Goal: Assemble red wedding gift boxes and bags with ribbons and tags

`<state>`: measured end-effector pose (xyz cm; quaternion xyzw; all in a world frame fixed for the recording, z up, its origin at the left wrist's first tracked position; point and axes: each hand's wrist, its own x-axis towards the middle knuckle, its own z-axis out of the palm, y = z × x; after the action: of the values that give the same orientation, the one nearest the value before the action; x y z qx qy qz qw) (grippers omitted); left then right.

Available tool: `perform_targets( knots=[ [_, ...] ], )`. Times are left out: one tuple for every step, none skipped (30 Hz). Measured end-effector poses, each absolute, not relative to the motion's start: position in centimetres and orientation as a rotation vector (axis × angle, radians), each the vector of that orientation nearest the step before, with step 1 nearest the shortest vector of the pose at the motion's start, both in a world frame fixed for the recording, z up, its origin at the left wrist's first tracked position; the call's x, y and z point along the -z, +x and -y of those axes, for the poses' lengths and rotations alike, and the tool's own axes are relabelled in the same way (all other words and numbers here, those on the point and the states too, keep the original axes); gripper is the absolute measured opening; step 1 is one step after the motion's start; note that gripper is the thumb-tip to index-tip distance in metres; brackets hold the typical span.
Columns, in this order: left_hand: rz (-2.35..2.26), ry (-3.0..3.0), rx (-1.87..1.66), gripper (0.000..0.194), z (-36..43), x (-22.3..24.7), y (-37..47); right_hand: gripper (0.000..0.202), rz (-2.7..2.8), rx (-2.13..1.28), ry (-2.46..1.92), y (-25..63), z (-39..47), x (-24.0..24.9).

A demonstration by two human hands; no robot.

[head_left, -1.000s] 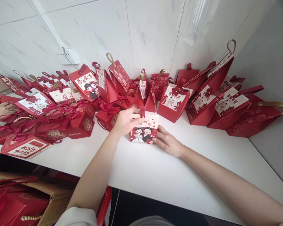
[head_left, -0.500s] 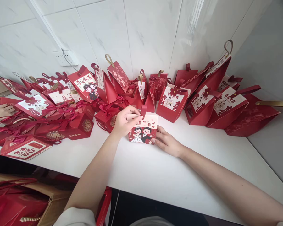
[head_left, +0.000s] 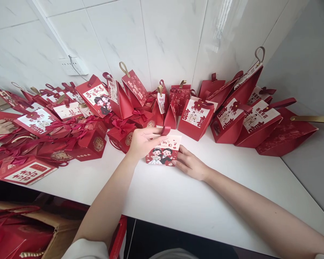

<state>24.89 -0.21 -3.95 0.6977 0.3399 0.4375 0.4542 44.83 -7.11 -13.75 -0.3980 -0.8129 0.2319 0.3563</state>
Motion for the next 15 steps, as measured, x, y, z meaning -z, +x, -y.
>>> perform_targets(
  knots=[
    [-0.85,1.714,-1.086,0.031,0.29,3.94,24.95,0.037,2.103,-0.595,-1.028,44.83,7.1,13.74],
    [-0.857,1.705,-1.096,0.029,0.32,3.95,24.99,0.037,2.106,-0.593,-1.028,44.84,7.1,13.74],
    [-0.862,1.693,-1.105,0.028,0.3,3.99,25.01,0.037,2.105,-0.593,-1.03,44.84,7.1,13.74],
    [-0.865,1.677,-1.109,0.028,0.25,4.03,25.01,0.037,2.103,-0.595,-1.032,44.86,7.1,13.74],
    [-0.869,1.657,-1.108,0.028,0.17,4.08,24.99,0.037,2.099,-0.598,-1.033,44.87,7.1,13.74],
    [-0.872,1.636,-1.106,0.029,0.08,4.15,24.97,0.037,2.093,-0.602,-1.032,44.88,7.11,13.74],
    [-0.875,1.617,-1.106,0.031,-0.02,4.23,24.95,0.037,2.088,-0.607,-1.03,44.89,7.11,13.75],
    [-0.877,1.603,-1.108,0.032,-0.11,4.31,24.93,0.036,2.083,-0.611,-1.028,44.89,7.12,13.76],
    [-0.879,1.593,-1.114,0.032,-0.18,4.4,24.93,0.036,2.079,-0.615,-1.025,44.9,7.11,13.77],
    [-0.881,1.588,-1.121,0.033,-0.24,4.48,24.94,0.036,2.077,-0.62,-1.024,44.91,7.11,13.79],
    [-0.881,1.587,-1.129,0.033,-0.28,4.56,24.97,0.036,2.073,-0.626,-1.025,44.92,7.11,13.8],
    [-0.879,1.587,-1.139,0.033,-0.3,4.62,25.0,0.036,2.069,-0.634,-1.029,44.93,7.1,13.81],
    [-0.873,1.589,-1.148,0.033,-0.31,4.67,25.05,0.035,2.062,-0.642,-1.034,44.95,7.09,13.81],
    [-0.865,1.592,-1.158,0.034,-0.32,4.7,25.1,0.035,2.055,-0.651,-1.039,44.97,7.09,13.81],
    [-0.854,1.596,-1.17,0.033,-0.32,4.71,25.14,0.035,2.048,-0.661,-1.043,44.99,7.08,13.79]
  ],
)
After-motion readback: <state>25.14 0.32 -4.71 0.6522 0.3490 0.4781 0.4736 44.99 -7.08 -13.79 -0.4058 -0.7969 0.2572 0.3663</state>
